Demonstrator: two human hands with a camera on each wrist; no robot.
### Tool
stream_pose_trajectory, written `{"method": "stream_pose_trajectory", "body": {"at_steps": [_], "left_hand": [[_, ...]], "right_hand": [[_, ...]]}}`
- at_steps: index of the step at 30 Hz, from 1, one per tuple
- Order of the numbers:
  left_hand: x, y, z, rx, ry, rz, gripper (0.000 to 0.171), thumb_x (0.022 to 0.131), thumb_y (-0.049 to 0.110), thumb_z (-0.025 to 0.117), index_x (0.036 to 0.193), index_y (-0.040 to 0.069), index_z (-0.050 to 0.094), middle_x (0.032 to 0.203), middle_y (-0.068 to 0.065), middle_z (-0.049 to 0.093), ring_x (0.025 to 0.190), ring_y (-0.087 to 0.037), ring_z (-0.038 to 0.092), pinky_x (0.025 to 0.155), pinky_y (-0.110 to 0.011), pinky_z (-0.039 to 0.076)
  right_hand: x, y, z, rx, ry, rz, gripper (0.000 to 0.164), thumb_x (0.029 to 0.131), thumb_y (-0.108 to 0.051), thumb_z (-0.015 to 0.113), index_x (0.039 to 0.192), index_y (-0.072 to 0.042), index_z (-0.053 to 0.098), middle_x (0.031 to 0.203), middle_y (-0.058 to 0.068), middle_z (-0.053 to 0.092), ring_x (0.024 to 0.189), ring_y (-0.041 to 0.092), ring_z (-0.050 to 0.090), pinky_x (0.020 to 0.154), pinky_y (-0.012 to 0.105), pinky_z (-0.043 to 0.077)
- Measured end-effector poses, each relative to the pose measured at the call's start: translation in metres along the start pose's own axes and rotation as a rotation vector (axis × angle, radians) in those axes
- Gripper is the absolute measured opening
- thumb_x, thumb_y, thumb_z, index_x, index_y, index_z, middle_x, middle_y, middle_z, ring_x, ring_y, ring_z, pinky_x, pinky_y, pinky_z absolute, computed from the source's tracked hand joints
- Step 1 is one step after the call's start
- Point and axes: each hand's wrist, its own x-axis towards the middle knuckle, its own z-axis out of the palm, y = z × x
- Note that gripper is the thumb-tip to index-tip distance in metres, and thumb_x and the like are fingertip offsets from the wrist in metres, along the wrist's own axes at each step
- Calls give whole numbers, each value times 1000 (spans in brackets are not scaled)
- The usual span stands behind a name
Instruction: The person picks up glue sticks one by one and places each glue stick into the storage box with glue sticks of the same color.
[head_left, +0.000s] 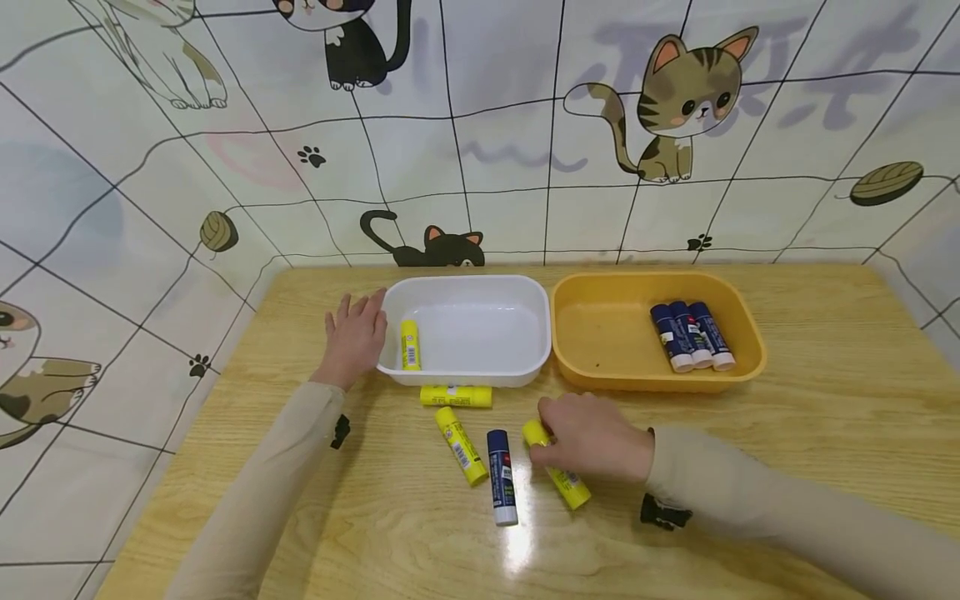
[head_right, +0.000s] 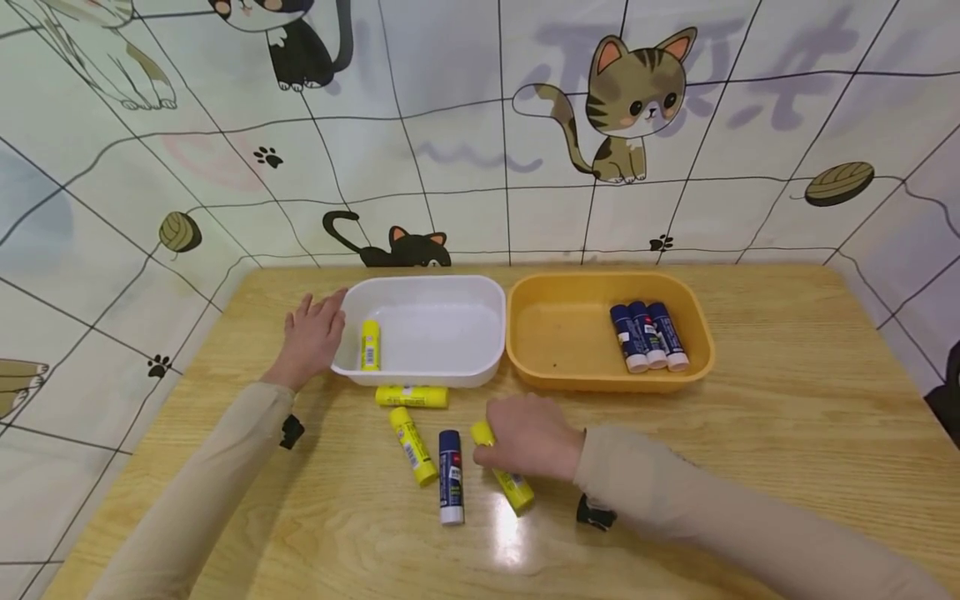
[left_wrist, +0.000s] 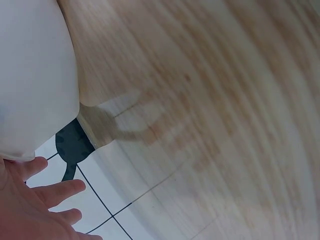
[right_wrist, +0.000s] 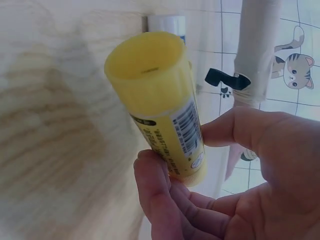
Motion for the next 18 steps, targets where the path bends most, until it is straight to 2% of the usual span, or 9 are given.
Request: {"method": "stream_pose_trajectory", "body": {"at_steps": [6,18], "left_hand": [[-1,-1,0,-2,2,-5,50,105,27,25,153,11,25,152,-24,29,143,-45,2,107,-68,-2],[0,-1,1,-5,2,-1,50,105,27,26,153,12,25,152,-24,29,143,-44,1,107,-67,-2]], "right_hand": [[0,-3,-12,13,9,-4,25,81,-29,70,74,-13,52,58,-3,51,47,10,49,41,24,41],[2,-9,-38,-34,42,-13,23,83,-30,67,81,-11,53,61,-2,50,51,11,49,44,25,37]]}}
